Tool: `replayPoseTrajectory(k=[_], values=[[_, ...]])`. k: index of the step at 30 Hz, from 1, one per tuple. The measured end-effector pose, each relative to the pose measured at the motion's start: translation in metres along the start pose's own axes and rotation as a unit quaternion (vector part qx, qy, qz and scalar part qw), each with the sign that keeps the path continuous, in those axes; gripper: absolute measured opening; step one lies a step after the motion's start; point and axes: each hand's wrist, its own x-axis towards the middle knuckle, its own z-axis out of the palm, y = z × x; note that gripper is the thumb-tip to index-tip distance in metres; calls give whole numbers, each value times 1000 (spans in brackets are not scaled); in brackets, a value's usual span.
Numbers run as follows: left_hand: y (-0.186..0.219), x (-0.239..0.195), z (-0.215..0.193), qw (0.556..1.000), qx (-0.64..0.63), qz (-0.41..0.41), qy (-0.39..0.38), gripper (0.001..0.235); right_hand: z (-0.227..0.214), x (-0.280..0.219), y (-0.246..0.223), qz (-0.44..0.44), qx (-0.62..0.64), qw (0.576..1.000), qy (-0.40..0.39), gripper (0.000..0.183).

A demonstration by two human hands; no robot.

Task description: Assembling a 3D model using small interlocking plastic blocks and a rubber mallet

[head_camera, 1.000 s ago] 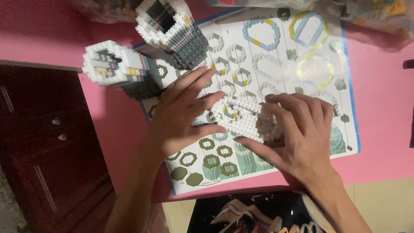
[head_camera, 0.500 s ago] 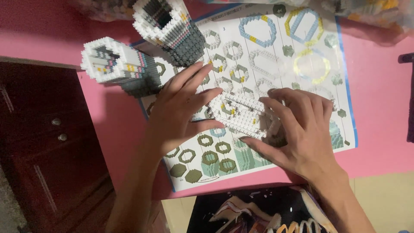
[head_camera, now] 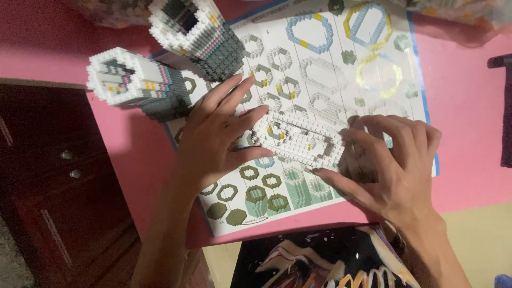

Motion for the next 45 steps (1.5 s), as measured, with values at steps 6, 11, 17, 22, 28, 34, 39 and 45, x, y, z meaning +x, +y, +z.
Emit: replayPoseTrajectory(k=[6, 11, 17, 22, 28, 34, 39, 45], values=[[-2, -5, 6, 998, 34, 39, 45, 62, 4, -5, -1, 25, 52, 998, 19, 65], [3, -2, 1, 999, 42, 20, 17, 67, 7, -7, 2, 10, 43, 999, 20, 63], [-2, -4, 5, 999, 17, 16, 34, 81, 4, -5, -1, 2, 39, 999, 20, 60], [-2, -1, 4, 1000, 23, 2, 16, 75, 4, -7, 1, 10, 56, 998, 10, 57], [-4, -6, 6, 999, 33, 26, 28, 68, 4, -7, 3, 10, 51, 999, 0, 60], [-4, -4, 5, 998, 32, 35, 33, 65, 4, -6, 5, 7, 56, 998, -3, 58], [-3, -4, 4, 999, 23, 29, 29, 63, 5, -6, 3, -5, 52, 999, 6, 59], [-3, -4, 1, 1000, 8, -1, -9, 60, 2, -2, 1, 2, 54, 999, 0, 52]])
